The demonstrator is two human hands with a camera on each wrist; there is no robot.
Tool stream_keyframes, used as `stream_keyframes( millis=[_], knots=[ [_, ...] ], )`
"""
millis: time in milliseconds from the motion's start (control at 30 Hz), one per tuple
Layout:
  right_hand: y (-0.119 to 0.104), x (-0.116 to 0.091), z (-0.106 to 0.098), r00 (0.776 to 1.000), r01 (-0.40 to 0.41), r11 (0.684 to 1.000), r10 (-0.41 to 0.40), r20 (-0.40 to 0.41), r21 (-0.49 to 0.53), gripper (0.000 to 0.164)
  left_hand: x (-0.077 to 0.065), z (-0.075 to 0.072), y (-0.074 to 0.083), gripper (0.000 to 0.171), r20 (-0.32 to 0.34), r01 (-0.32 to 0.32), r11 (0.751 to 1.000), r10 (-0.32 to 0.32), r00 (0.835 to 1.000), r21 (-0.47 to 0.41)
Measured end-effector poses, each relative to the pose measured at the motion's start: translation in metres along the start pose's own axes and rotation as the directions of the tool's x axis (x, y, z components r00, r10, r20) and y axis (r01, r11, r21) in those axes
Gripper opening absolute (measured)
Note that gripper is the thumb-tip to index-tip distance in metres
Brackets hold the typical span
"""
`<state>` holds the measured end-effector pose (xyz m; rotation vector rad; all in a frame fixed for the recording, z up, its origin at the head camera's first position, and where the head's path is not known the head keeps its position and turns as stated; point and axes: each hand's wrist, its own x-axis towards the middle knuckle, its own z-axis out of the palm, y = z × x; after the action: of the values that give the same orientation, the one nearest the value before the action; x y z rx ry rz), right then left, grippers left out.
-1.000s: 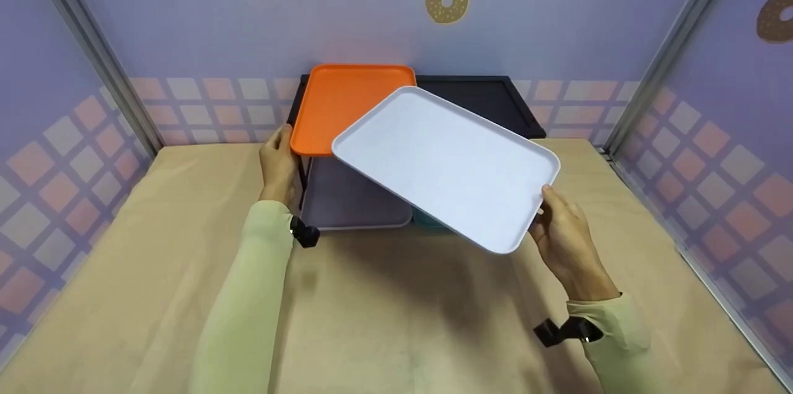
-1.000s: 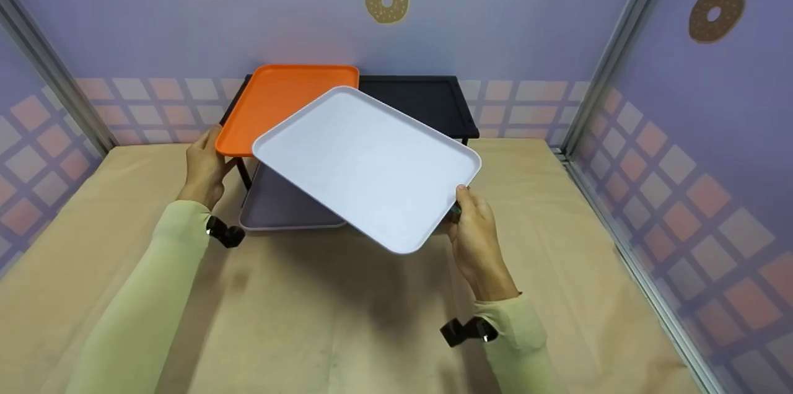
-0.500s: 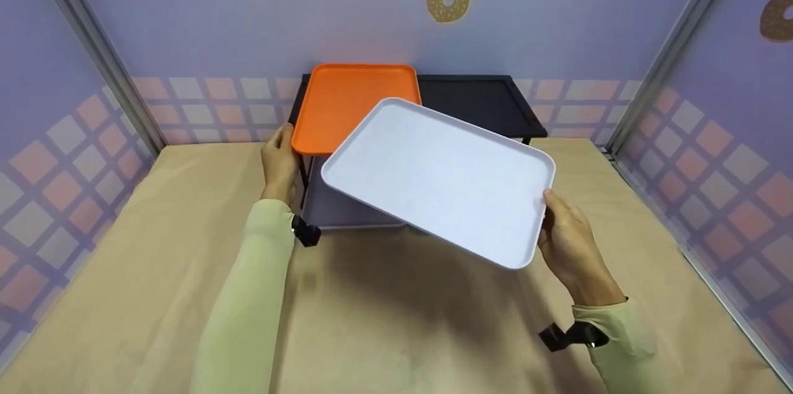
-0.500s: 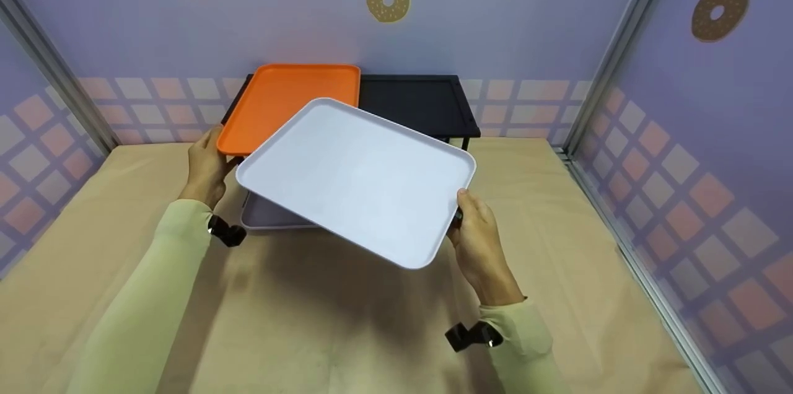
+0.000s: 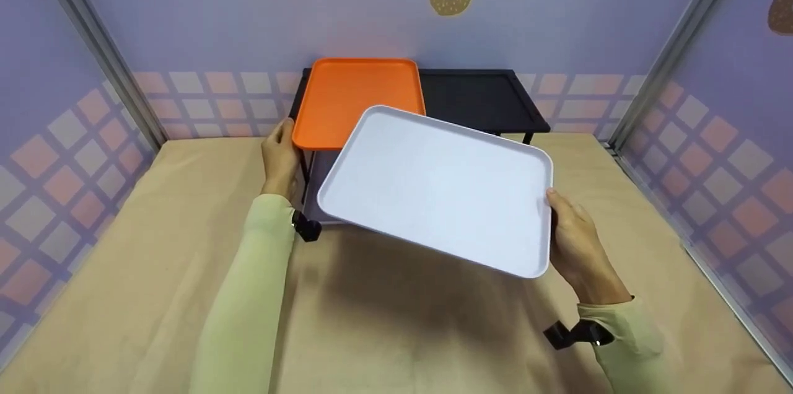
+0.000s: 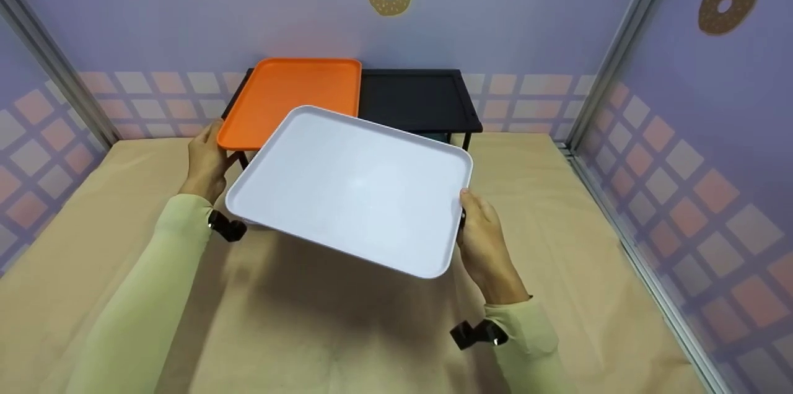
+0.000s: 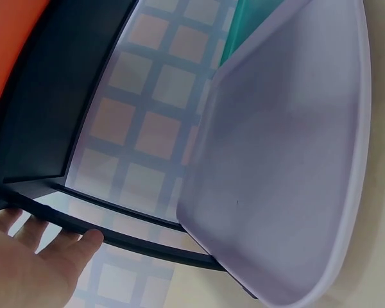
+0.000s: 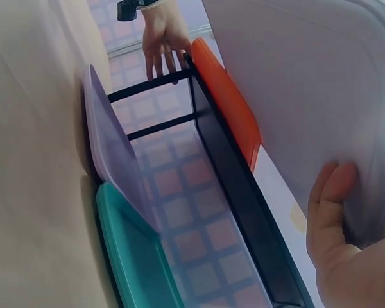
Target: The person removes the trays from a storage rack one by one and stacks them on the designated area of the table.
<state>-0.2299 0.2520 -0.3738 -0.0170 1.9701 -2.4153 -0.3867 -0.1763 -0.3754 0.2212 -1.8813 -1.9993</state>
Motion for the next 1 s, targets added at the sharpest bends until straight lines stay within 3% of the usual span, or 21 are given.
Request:
stream_keyframes(
  millis=[333,600,833,1000],
  knots=[
    [-0.002,-0.001,-0.005,1.000,-0.013,0.998,0.014,0.028,-0.056,0.043,0.001,-0.003,0.005,0.048,0.023,0.053,0.998,-0.052,0.998,-0.022],
    [-0.006,0.004,-0.004,0.999,-0.006,0.991,0.010,0.032,-0.132,0.046,0.007,-0.005,0.013,0.049,0.033,0.024,0.998,-0.022,0.999,-0.053],
    [0.002,-0.005,-0.006,0.998,-0.025,0.984,0.033,0.044,-0.175,0.049,-0.001,-0.009,0.007,0.047,0.027,0.051,0.998,-0.050,0.998,-0.039],
    [0.005,-0.011,-0.010,0.999,-0.045,0.982,0.047,0.007,-0.186,0.046,-0.003,-0.006,0.005,0.049,0.034,0.048,0.999,-0.048,0.998,-0.021]
  ],
)
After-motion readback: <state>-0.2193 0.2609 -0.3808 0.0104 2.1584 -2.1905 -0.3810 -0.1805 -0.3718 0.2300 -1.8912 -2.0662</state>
